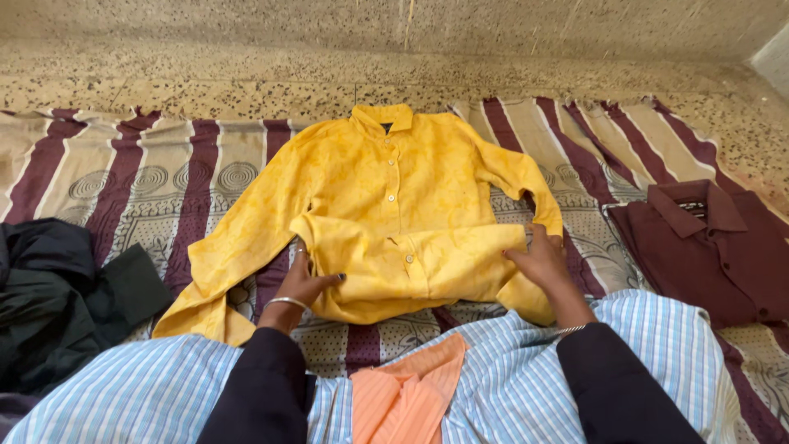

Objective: The person buttons a yellow shirt by hand while it is laid out on a patterned mat. They fasten the buttons in sequence and then hold up the shirt.

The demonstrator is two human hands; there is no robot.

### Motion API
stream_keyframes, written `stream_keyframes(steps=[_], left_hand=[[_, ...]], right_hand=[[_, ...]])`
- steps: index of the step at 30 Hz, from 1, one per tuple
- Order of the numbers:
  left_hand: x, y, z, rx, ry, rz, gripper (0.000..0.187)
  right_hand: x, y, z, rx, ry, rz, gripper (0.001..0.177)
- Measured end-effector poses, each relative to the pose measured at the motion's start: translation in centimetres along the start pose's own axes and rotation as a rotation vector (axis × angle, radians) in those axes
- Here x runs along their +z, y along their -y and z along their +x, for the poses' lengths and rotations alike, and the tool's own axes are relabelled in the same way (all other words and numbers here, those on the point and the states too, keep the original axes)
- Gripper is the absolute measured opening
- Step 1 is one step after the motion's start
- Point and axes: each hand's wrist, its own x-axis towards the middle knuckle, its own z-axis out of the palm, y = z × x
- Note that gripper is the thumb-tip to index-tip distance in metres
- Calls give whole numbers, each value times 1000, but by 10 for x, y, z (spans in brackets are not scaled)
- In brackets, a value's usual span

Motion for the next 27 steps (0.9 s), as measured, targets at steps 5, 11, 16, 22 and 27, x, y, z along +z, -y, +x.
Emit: stream_keyframes(steps=[5, 11, 16, 22, 27], left_hand=[[-4, -6, 0, 7, -193, -100, 79], [-41, -53, -16, 158, -233, -446, 50], [-71, -52, -25, 13, -138, -391, 52], [-93, 32, 19, -207, -188, 723, 66], [-73, 32, 14, -12, -279, 335, 59]], right_hand=[[-10, 5, 2, 185, 328, 776, 59], [-90, 36, 3, 184, 404, 1560, 44], [-117, 53, -9, 262, 541, 1589, 45], [-77, 43, -21, 408, 706, 592, 45], [-45, 12, -14, 355, 678, 654, 30]])
